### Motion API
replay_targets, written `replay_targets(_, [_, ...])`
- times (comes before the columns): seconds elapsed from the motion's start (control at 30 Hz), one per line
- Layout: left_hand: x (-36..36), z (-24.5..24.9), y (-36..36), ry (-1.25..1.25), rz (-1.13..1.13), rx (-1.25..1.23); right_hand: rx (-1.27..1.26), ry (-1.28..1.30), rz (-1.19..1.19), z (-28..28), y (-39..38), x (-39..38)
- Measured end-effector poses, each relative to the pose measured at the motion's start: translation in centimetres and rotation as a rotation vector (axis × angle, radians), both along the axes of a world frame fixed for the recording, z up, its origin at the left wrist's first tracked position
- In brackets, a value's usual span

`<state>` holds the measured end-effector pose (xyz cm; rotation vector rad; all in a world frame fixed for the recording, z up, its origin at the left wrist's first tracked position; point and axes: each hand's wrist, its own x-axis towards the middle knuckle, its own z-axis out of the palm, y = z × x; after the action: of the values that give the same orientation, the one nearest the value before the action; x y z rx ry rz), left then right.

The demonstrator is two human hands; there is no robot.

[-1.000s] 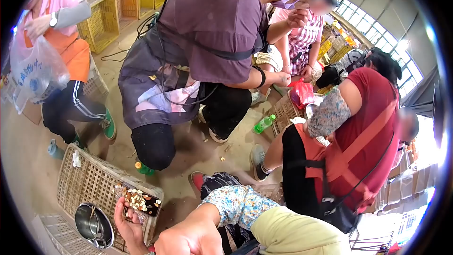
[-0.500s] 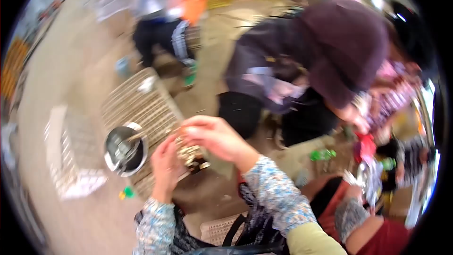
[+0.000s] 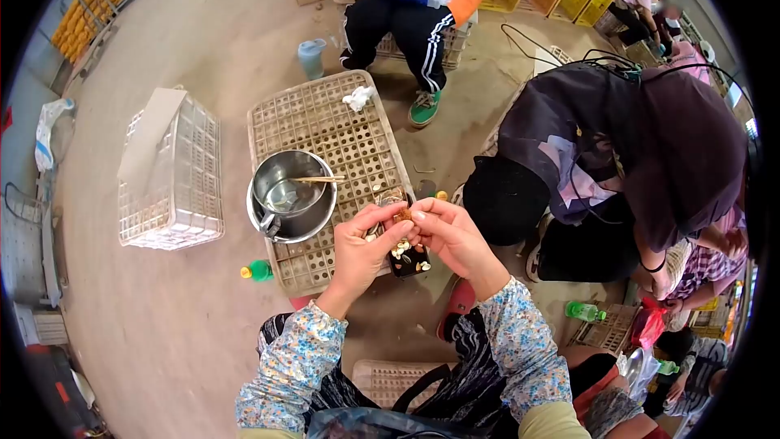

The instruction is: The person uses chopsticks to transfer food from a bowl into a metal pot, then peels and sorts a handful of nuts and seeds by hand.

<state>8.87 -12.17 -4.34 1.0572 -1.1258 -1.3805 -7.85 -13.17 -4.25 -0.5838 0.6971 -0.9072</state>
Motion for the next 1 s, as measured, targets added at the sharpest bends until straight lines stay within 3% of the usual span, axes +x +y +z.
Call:
replay_targets(0.3, [0.0, 0.4, 0.2, -0.333, 0.036, -0.237, -0.172, 0.272, -0.038, 0.5, 0.0, -0.4])
replay_targets(0.77, [-0.4, -0.4, 0.1, -0.42, -0.009, -0.288, -0.27, 0.408, 0.001, 0.4, 0.5, -1.4])
replay_targets(1.0, [-0.5, -0.7, 0.1, -0.397, -0.076, -0.201, -0.34, 0.491, -0.103, -0.2, 1.1, -1.0])
